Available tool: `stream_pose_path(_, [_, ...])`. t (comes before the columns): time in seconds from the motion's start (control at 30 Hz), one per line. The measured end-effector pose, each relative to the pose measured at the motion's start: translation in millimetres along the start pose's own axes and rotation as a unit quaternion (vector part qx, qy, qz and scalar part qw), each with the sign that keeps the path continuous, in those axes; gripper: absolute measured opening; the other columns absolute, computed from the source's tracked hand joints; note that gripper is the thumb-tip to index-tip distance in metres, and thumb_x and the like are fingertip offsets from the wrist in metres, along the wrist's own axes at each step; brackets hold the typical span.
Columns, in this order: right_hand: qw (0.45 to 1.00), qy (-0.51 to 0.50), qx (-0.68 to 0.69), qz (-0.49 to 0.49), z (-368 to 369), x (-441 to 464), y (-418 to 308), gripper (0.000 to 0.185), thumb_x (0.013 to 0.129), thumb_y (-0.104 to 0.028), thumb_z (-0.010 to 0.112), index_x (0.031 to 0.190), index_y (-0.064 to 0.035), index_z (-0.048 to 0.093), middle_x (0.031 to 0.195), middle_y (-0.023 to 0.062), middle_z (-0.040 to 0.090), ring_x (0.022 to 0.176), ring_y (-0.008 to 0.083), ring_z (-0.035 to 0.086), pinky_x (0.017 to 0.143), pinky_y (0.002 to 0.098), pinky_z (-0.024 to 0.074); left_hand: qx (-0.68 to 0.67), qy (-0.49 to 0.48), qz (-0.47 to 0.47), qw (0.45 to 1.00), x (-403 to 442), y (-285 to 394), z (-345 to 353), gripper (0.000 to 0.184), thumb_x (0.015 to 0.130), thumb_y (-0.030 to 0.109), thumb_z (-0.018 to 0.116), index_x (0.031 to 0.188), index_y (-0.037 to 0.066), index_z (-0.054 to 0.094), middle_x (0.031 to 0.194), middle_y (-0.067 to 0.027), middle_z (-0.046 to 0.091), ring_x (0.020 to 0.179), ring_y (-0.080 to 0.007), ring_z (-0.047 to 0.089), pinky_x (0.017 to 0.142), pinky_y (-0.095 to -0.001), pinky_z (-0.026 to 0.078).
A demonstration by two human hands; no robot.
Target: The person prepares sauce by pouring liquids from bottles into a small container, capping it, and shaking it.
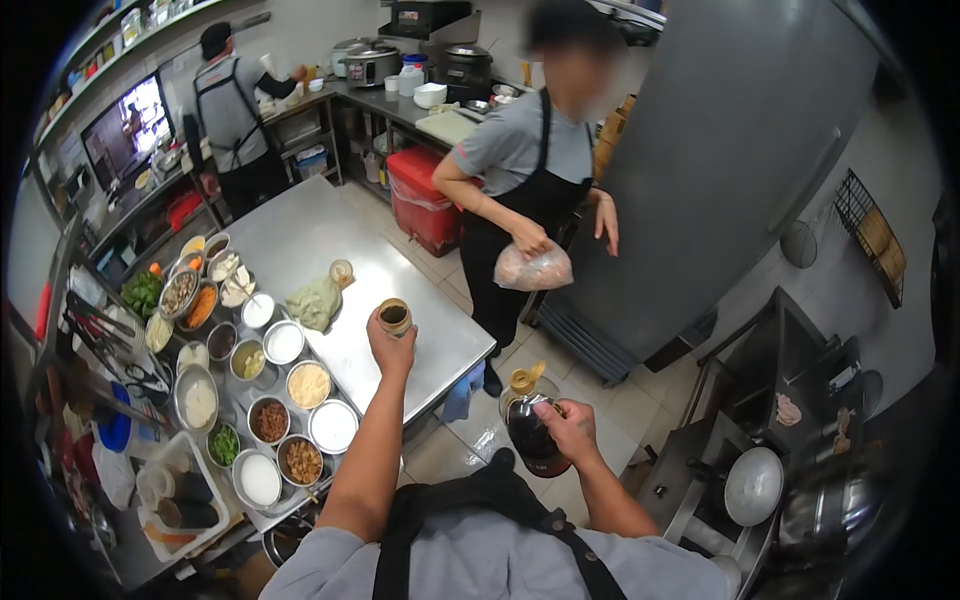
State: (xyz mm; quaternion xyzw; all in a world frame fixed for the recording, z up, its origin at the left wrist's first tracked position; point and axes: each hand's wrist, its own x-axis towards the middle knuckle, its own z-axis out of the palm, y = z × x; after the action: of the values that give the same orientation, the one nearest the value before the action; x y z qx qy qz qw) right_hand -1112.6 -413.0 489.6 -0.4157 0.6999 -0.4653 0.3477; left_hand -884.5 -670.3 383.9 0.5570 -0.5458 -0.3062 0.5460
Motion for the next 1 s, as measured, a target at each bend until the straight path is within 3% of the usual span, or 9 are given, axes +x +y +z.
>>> stream_pose_path(0.03, [1.000,-0.003,0.001,0.007,3,-3,-5,0.044,0.084,-0.041,0.077,0.072,0.0002,0.068,0.061,0.0008,0.061,0.057,0.0075,0.053,0.053,0.0275,0.0440,0.009,0.029,0.018,0.999,-3,3,0,0.072,0.067,0.008,0.080,0.130,0.000,0.047,0.123,-0.0180,0.054,0.118,-0.0342,0.052,0.103,-0.0408,0.041])
stream_pose_path(0.13, [1.000,-0.014,-0.025,-0.003,9,3,10,0.042,0.084,-0.040,0.076,0.072,0.0002,0.068,0.060,0.0018,0.061,0.057,0.0075,0.054,0.053,0.0277,0.0442,0.049,0.028,0.045,0.997,-14,-2,-4,0.072,0.065,0.008,0.079,0.130,0.001,0.048,0.123,-0.0182,0.054,0.117,-0.0363,0.052,0.102,-0.0427,0.041])
stream_pose_path(0.23, [0.994,-0.032,-0.102,-0.026,15,11,1,0.044,0.086,-0.040,0.075,0.068,-0.0020,0.064,0.058,-0.0022,0.053,0.056,0.0059,0.045,0.049,0.0275,0.0381,0.068,0.032,0.055,0.996,-40,9,-16,0.072,0.063,0.010,0.081,0.128,0.003,0.049,0.118,-0.0173,0.054,0.113,-0.0371,0.051,0.099,-0.0445,0.042])
stream_pose_path(0.33, [0.997,-0.063,-0.040,-0.025,34,17,-35,0.040,0.089,-0.036,0.073,0.070,-0.0018,0.065,0.061,-0.0049,0.056,0.057,0.0037,0.047,0.051,0.0254,0.0387,0.093,0.019,0.049,0.994,-62,26,-30,0.069,0.064,0.012,0.083,0.125,0.005,0.051,0.116,-0.0156,0.053,0.113,-0.0372,0.050,0.097,-0.0446,0.043])
stream_pose_path(0.4, [0.995,-0.078,-0.034,-0.054,48,24,-54,0.046,0.089,-0.039,0.073,0.062,-0.0073,0.055,0.055,-0.0041,0.050,0.047,0.0037,0.045,0.042,0.0223,0.0327,0.097,-0.002,0.028,0.995,-71,32,-37,0.069,0.066,0.014,0.084,0.125,0.005,0.050,0.118,-0.0151,0.052,0.115,-0.0371,0.048,0.098,-0.0451,0.042])
stream_pose_path(0.47, [0.988,-0.085,-0.104,-0.082,56,40,-56,0.048,0.089,-0.042,0.073,0.061,-0.0068,0.055,0.054,-0.0038,0.051,0.047,0.0044,0.045,0.043,0.0232,0.0335,0.103,-0.012,0.026,0.994,-75,31,-38,0.070,0.067,0.016,0.085,0.125,0.005,0.048,0.120,-0.0148,0.050,0.116,-0.0370,0.047,0.098,-0.0457,0.041])
stream_pose_path(0.53, [0.982,-0.106,-0.143,-0.064,67,51,-68,0.053,0.086,-0.042,0.074,0.063,0.0031,0.057,0.056,0.0002,0.049,0.056,0.0056,0.042,0.051,0.0279,0.0377,0.115,-0.012,0.035,0.993,-80,28,-37,0.072,0.067,0.017,0.085,0.126,0.006,0.047,0.122,-0.0148,0.048,0.117,-0.0368,0.045,0.099,-0.0464,0.040])
stream_pose_path(0.7, [0.962,-0.152,-0.218,-0.057,91,78,-78,0.061,0.080,-0.048,0.078,0.057,0.0015,0.051,0.054,0.0025,0.046,0.055,0.0083,0.040,0.050,0.0317,0.0372,0.108,-0.009,0.031,0.994,-88,28,-40,0.072,0.069,0.019,0.086,0.127,0.006,0.045,0.124,-0.0153,0.047,0.119,-0.0368,0.043,0.099,-0.0469,0.037])
stream_pose_path(1.0, [0.922,-0.175,-0.330,-0.096,115,82,-101,0.061,0.078,-0.050,0.076,0.060,0.0051,0.055,0.053,0.0109,0.045,0.053,0.0149,0.042,0.053,0.0381,0.0402,0.123,0.011,0.028,0.992,-91,26,-47,0.073,0.069,0.019,0.085,0.127,0.007,0.043,0.124,-0.0146,0.045,0.120,-0.0363,0.044,0.097,-0.0484,0.037])
